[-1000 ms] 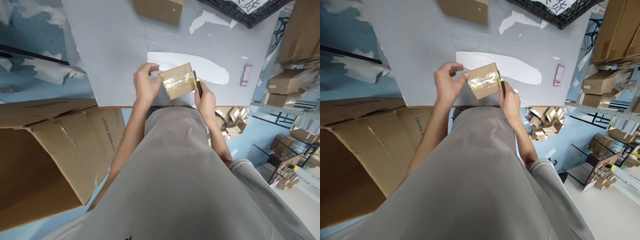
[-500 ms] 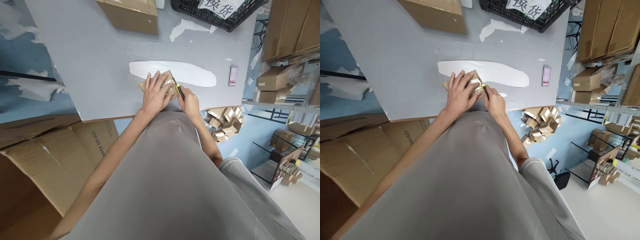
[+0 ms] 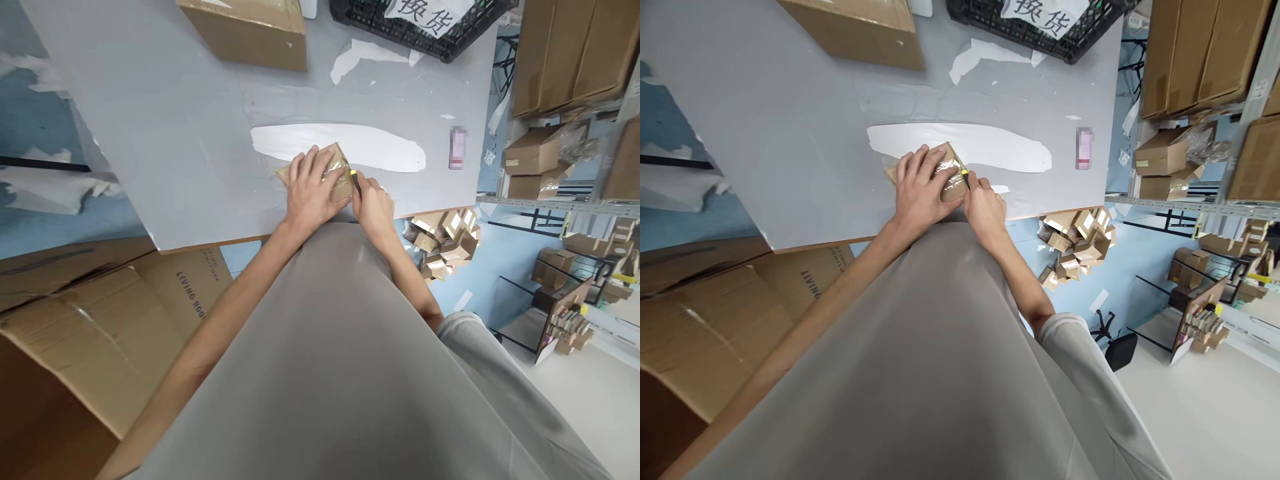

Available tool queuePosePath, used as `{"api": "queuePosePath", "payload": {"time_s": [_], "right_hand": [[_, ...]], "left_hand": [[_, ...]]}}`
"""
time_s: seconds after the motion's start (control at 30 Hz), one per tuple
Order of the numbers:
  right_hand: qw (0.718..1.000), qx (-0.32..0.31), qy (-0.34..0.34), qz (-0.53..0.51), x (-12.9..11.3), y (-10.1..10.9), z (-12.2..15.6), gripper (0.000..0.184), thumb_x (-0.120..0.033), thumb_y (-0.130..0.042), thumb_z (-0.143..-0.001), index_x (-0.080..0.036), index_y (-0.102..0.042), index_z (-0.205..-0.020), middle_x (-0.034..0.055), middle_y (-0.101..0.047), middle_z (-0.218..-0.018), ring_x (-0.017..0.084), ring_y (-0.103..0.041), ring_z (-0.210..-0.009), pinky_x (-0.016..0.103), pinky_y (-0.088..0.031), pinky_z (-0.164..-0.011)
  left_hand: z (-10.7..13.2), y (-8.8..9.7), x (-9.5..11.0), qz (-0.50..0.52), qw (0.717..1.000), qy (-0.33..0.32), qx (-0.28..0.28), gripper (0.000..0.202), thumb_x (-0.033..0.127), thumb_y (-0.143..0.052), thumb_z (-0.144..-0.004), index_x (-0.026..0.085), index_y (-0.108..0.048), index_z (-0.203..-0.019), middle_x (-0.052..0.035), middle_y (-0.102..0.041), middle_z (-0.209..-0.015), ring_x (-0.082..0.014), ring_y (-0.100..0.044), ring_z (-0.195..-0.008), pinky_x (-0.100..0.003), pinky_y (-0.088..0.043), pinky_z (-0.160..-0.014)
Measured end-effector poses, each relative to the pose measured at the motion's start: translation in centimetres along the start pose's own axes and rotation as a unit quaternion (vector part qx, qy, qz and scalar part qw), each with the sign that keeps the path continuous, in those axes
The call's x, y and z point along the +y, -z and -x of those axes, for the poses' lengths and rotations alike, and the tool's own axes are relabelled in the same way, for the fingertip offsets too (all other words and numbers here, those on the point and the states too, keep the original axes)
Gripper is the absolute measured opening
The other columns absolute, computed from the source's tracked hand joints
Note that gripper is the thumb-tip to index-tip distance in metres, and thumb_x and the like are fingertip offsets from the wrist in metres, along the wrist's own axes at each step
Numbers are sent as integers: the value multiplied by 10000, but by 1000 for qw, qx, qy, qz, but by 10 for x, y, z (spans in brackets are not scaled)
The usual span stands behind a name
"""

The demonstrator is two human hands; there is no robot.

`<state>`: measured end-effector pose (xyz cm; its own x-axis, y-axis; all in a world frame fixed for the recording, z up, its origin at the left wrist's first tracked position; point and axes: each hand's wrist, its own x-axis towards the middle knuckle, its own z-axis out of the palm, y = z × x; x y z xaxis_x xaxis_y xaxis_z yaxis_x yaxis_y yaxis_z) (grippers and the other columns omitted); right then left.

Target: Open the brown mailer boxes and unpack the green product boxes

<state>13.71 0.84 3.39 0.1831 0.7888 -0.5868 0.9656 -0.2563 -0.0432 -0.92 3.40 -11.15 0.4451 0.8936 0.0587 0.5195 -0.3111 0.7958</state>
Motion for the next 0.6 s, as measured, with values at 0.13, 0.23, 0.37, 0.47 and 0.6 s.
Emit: {"api": "queuePosePath", "payload": {"time_s": [0.13, 0.23, 0.37, 0.47, 0.6], "right_hand": [[999, -9, -23, 33, -10, 7, 0, 633, -230, -349, -1243, -217, -462, -1866, 233, -701, -1635, 384, -795, -1378, 512, -641, -1167], [998, -18, -37, 49, -11, 9, 6, 618, -275, -398, -1257, -222, -449, -1871, 236, -743, -1570, 380, -801, -1360, 499, -640, -1155], [997, -32, -55, 50, -3, 4, 17, 602, -268, -399, -1261, -200, -456, -1857, 228, -833, -1437, 367, -812, -1337, 468, -634, -1140], [996, -37, -63, 51, 0, 2, 22, 593, -247, -386, -1259, -197, -464, -1845, 236, -848, -1424, 356, -826, -1317, 450, -632, -1126], [998, -31, -45, 43, -6, 11, 27, 593, -227, -387, -1249, -185, -478, -1834, 245, -843, -1441, 362, -830, -1323, 463, -631, -1131]], "left_hand": [[-1, -5, 1, 8, 1000, 4, 11, 642, 656, -736, -1077, 339, -725, -1634, -110, -597, -1867, -499, -420, -1813, -766, -223, -1511], [1, -7, 0, 11, 1000, -2, 18, 651, 674, -742, -1070, 342, -724, -1629, -109, -618, -1850, -494, -438, -1804, -755, -233, -1513], [4, -8, -3, 9, 1000, -11, 20, 706, 727, -784, -1033, 345, -722, -1623, -110, -625, -1844, -495, -441, -1802, -747, -239, -1518], [6, -8, -5, 1, 1000, -14, 18, 704, 724, -805, -1024, 353, -728, -1617, -109, -626, -1843, -496, -439, -1803, -758, -243, -1516], [9, -9, -7, -7, 1000, -13, 19, 704, 700, -820, -1025, 356, -725, -1632, -117, -620, -1845, -501, -431, -1806, -779, -252, -1505]]}}
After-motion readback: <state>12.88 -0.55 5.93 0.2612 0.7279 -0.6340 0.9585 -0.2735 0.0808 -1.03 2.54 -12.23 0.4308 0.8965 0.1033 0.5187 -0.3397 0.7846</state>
